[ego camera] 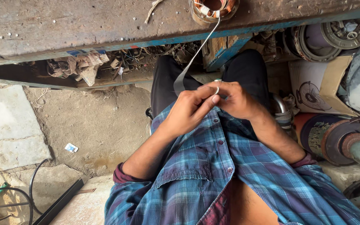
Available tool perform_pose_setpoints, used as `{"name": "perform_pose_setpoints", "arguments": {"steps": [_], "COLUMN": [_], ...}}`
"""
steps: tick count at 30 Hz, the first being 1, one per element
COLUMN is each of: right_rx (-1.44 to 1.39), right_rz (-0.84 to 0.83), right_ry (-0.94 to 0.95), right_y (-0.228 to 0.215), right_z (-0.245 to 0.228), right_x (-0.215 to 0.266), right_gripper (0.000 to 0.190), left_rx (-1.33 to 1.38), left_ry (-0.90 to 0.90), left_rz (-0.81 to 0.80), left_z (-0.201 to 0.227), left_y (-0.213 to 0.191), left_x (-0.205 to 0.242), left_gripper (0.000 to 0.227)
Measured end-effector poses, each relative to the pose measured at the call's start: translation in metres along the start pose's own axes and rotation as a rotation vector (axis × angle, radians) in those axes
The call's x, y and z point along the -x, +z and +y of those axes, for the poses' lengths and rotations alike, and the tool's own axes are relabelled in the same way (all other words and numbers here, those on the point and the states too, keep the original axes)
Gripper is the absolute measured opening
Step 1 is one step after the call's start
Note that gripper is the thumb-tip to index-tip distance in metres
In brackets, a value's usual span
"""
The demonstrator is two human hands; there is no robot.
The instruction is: The person winds a white insulated wire around a cylindrical copper coil, repeatedly pulling and feeding the wire through slots in the coil. The hands manipulate the wire and coil continuously throughout the clip.
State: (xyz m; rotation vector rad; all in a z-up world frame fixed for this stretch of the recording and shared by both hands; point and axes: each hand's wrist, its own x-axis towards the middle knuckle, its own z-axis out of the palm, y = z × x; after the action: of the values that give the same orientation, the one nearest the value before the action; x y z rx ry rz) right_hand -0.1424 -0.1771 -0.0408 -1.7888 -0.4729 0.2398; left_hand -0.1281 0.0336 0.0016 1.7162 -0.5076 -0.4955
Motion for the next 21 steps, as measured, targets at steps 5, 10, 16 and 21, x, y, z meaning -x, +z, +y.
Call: {"name": "perform_pose_setpoints", "arguments": {"steps": [5,10,16,21], "right_rx": [0.062,0.319,0.805,0.324], "right_rz": [0.071,0.221,0.522,0.789], "right_ry": [0.024,0.039,-0.074,-0.387], "right_y": [-0.021,-0.045,-0.082,-0.111], "right_z": [0.011,0.001,-0.018,-0.041], "right_x": [0.012,0.025,0.018,0.0], "right_gripper": [0.016,0.01,0.004,0.013], "left_rx": [0.233,0.231,0.215,-0.23], "left_ry": [0.21,-0.001,0.27,0.453], "left_rz": [0.021,0.055,0.057,0.516], "left_z": [-0.006,-0.01,0.003,0.007], "left_y": [-0.011,-0.015,-0.018,-0.036], "left_x": [0.006,0.005,0.004,-0.005], "left_gripper": [0.028,0.03,0.023,0.02]}}
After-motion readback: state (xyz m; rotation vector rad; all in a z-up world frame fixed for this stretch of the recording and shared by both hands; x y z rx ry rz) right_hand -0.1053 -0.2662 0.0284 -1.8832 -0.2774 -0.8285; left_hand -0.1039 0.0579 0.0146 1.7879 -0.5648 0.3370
